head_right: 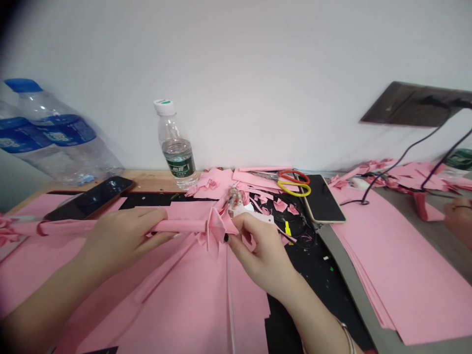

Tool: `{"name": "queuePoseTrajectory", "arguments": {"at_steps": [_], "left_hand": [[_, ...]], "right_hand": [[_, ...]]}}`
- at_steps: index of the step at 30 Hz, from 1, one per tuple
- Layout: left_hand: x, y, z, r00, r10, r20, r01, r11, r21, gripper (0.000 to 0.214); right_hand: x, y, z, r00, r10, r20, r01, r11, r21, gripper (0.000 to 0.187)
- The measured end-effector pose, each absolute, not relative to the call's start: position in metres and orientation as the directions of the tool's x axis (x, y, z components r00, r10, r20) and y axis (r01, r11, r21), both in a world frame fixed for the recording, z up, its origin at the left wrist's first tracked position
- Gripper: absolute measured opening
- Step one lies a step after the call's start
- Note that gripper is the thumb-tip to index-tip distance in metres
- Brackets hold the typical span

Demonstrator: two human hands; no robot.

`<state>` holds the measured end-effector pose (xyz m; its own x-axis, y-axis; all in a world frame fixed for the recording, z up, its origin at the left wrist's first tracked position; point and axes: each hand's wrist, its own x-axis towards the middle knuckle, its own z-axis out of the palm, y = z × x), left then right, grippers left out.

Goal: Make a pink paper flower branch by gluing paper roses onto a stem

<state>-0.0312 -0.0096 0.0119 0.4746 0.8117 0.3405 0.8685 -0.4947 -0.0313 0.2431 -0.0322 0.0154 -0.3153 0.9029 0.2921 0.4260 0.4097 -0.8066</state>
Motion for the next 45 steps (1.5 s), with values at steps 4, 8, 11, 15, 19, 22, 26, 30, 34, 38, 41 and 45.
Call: {"name": "queuePoseTrajectory", "arguments": {"at_steps": [4,8,11,15,19,22,26,30,34,38,41,45], "left_hand": [[-0.030,-0.010,0.011,0.458,0.833,0.309,0.876,-0.481,-0.002,0.044],[-0.027,-0.009,0.009,0.441,0.858,0.263,0.887,-0.461,0.016,0.041],[-0.025,-0.010,0.009,0.436,0.866,0.246,0.890,-0.456,0.026,0.038],[-0.022,-0.011,0.011,0.443,0.860,0.255,0.884,-0.466,0.034,0.038],[-0.021,-0.012,0.012,0.445,0.852,0.276,0.880,-0.473,0.040,0.040],[-0.020,-0.012,0.011,0.447,0.845,0.292,0.876,-0.480,0.047,0.041],[-0.021,-0.012,0.010,0.465,0.833,0.301,0.865,-0.500,0.049,0.041],[-0.021,-0.012,0.010,0.468,0.833,0.294,0.863,-0.503,0.052,0.040],[-0.020,-0.012,0.010,0.455,0.846,0.276,0.870,-0.489,0.065,0.040],[-0.020,-0.012,0.011,0.452,0.852,0.265,0.869,-0.487,0.084,0.040],[-0.019,-0.012,0.011,0.458,0.847,0.270,0.864,-0.496,0.089,0.041],[-0.019,-0.013,0.008,0.462,0.836,0.296,0.862,-0.502,0.072,0.043]], "right_hand": [[0.244,-0.032,0.013,-0.306,0.906,0.293,0.459,0.410,-0.788,0.013],[0.243,-0.032,0.012,-0.314,0.912,0.262,0.469,0.389,-0.793,0.015],[0.241,-0.032,0.012,-0.327,0.917,0.229,0.465,0.367,-0.806,0.017],[0.239,-0.031,0.012,-0.328,0.925,0.191,0.458,0.332,-0.825,0.016],[0.238,-0.031,0.013,-0.318,0.934,0.164,0.407,0.290,-0.866,0.011],[0.236,-0.032,0.012,-0.284,0.952,0.117,0.331,0.212,-0.919,0.015],[0.234,-0.034,0.010,-0.294,0.951,0.102,0.252,0.179,-0.951,0.031],[0.236,-0.034,0.006,-0.330,0.928,0.174,0.247,0.263,-0.933,0.037],[0.239,-0.034,0.002,-0.341,0.896,0.284,0.353,0.402,-0.845,0.032],[0.240,-0.034,0.001,-0.343,0.872,0.349,0.435,0.477,-0.764,0.026],[0.240,-0.035,0.004,-0.380,0.848,0.371,0.477,0.523,-0.706,0.019],[0.240,-0.035,0.006,-0.441,0.814,0.379,0.534,0.577,-0.618,0.022]]}}
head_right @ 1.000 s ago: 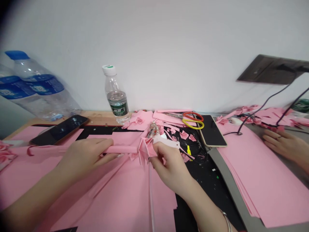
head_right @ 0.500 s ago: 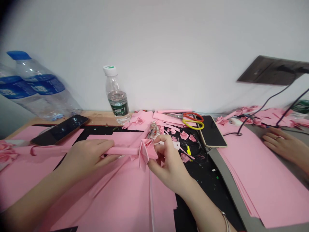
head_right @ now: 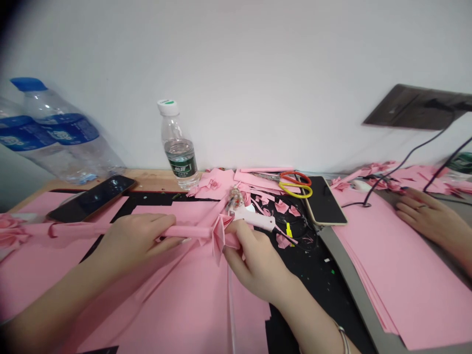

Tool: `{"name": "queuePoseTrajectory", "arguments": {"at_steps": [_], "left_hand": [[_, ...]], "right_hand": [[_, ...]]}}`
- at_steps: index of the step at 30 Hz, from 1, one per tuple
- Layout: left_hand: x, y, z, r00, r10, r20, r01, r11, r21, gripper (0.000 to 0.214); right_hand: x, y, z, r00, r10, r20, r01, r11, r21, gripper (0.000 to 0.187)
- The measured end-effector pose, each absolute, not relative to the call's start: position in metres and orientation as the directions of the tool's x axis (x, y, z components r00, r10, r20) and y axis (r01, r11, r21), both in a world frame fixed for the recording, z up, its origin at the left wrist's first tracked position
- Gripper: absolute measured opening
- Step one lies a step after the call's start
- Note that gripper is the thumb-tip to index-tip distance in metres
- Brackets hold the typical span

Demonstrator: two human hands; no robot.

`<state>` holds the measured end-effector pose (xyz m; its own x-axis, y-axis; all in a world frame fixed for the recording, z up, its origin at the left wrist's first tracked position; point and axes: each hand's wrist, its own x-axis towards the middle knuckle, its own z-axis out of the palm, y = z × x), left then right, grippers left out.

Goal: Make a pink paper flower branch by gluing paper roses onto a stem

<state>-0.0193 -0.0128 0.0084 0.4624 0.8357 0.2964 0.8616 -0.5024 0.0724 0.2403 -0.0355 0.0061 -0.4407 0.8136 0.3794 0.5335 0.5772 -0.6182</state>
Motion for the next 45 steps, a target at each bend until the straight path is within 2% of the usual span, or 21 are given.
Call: {"name": "queuePoseTrajectory", "arguments": {"at_steps": [3,22,45], "left_hand": [[-0.0190,-0.0129,0.0072,0.463,0.837,0.291,0.864,-0.500,0.062,0.042],[-0.0186,-0.0137,0.0070,0.473,0.839,0.267,0.861,-0.505,0.061,0.040],[-0.0179,-0.0143,0.0053,0.476,0.838,0.267,0.858,-0.509,0.069,0.041]], "right_hand": [[0.2412,-0.0350,0.0059,-0.459,0.806,0.373,0.569,0.589,-0.574,0.023],[0.2393,-0.0367,0.0063,-0.480,0.773,0.414,0.580,0.634,-0.512,0.022],[0.2402,-0.0360,0.0042,-0.485,0.765,0.424,0.566,0.644,-0.515,0.022]]}}
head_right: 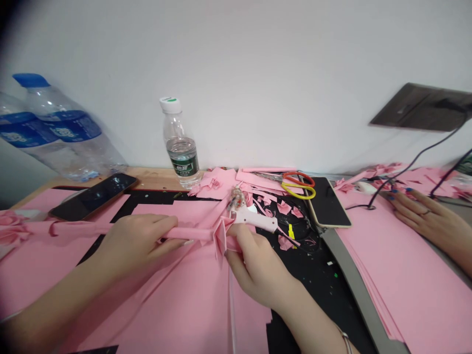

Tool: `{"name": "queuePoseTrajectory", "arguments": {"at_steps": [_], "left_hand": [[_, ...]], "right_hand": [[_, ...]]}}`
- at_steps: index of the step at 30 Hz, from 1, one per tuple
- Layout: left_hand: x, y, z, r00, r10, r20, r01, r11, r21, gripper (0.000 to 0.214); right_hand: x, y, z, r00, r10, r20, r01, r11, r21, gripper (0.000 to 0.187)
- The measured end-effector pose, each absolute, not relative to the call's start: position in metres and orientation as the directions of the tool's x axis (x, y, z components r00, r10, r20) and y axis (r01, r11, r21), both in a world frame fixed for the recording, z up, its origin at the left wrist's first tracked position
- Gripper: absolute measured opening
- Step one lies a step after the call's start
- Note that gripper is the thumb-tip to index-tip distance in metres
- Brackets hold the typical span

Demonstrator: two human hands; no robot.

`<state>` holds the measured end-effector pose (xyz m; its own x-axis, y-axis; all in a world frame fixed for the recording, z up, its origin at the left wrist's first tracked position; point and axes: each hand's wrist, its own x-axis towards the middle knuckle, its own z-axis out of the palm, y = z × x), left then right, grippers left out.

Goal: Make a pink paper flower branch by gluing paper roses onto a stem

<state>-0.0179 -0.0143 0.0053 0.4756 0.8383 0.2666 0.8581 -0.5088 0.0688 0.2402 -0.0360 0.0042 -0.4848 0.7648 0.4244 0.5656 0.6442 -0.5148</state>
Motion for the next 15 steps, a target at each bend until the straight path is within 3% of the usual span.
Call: {"name": "queuePoseTrajectory", "arguments": {"at_steps": [15], "left_hand": [[-0.0186,-0.0143,-0.0003,0.483,0.824,0.296,0.856,-0.516,0.040,0.041]], "right_hand": [[0.2382,-0.0362,0.0041,-0.486,0.773,0.408,0.555,0.633,-0.539,0.023]]}}
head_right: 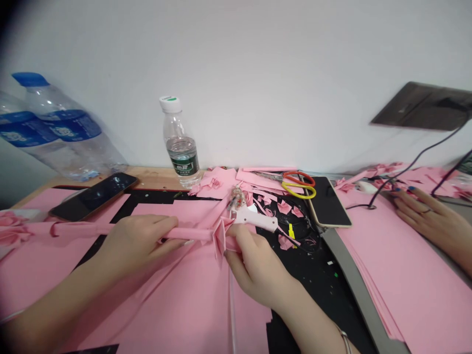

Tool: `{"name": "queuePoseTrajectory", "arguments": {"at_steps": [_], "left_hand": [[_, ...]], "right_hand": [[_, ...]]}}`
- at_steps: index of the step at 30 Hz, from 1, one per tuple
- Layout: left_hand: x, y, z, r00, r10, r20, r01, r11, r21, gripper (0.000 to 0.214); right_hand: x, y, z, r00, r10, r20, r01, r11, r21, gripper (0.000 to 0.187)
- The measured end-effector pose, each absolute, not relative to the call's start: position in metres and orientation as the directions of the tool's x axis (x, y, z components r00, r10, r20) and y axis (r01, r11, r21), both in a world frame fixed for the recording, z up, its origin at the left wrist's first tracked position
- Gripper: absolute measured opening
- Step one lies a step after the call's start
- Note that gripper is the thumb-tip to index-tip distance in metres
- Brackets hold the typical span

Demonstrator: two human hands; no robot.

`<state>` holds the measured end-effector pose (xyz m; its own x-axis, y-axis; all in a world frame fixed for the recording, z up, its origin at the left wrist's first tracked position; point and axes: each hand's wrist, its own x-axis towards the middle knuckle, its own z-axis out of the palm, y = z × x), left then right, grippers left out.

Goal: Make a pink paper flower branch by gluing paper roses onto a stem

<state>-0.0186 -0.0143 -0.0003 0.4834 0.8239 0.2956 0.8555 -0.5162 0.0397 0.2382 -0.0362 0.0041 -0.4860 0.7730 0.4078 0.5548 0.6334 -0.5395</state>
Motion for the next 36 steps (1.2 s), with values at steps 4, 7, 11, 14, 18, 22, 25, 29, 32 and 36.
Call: {"name": "queuePoseTrajectory", "arguments": {"at_steps": [4,7,11,14,18,22,25,29,32,36], "left_hand": [[-0.0182,-0.0152,-0.0008,0.475,0.833,0.284,0.863,-0.505,0.038,0.041],[-0.0182,-0.0160,0.0001,0.473,0.841,0.262,0.866,-0.498,0.036,0.041],[-0.0183,-0.0163,0.0012,0.467,0.851,0.240,0.870,-0.491,0.045,0.041],[-0.0183,-0.0159,0.0013,0.464,0.853,0.237,0.869,-0.491,0.066,0.042],[-0.0181,-0.0158,0.0016,0.462,0.855,0.235,0.869,-0.489,0.072,0.042],[-0.0184,-0.0171,0.0013,0.461,0.860,0.221,0.871,-0.486,0.075,0.042],[-0.0188,-0.0178,0.0002,0.457,0.862,0.220,0.873,-0.483,0.076,0.040],[-0.0192,-0.0172,-0.0008,0.457,0.860,0.229,0.870,-0.485,0.084,0.041],[-0.0193,-0.0166,-0.0006,0.465,0.855,0.232,0.864,-0.495,0.091,0.041],[-0.0189,-0.0166,0.0001,0.466,0.852,0.236,0.864,-0.496,0.086,0.041]], "right_hand": [[0.2384,-0.0356,0.0028,-0.490,0.776,0.396,0.549,0.628,-0.552,0.022],[0.2387,-0.0361,0.0022,-0.488,0.775,0.401,0.547,0.630,-0.552,0.023],[0.2387,-0.0365,0.0020,-0.489,0.784,0.383,0.551,0.618,-0.561,0.023],[0.2387,-0.0362,0.0022,-0.489,0.787,0.375,0.554,0.613,-0.563,0.023],[0.2391,-0.0363,0.0025,-0.488,0.789,0.374,0.553,0.611,-0.566,0.023],[0.2395,-0.0363,0.0027,-0.490,0.787,0.374,0.549,0.612,-0.569,0.022],[0.2393,-0.0358,0.0025,-0.490,0.782,0.385,0.545,0.619,-0.565,0.023],[0.2392,-0.0356,0.0015,-0.490,0.785,0.380,0.544,0.616,-0.570,0.022],[0.2390,-0.0357,0.0009,-0.488,0.788,0.377,0.549,0.612,-0.569,0.023],[0.2386,-0.0357,0.0010,-0.492,0.781,0.384,0.546,0.620,-0.563,0.023]]}}
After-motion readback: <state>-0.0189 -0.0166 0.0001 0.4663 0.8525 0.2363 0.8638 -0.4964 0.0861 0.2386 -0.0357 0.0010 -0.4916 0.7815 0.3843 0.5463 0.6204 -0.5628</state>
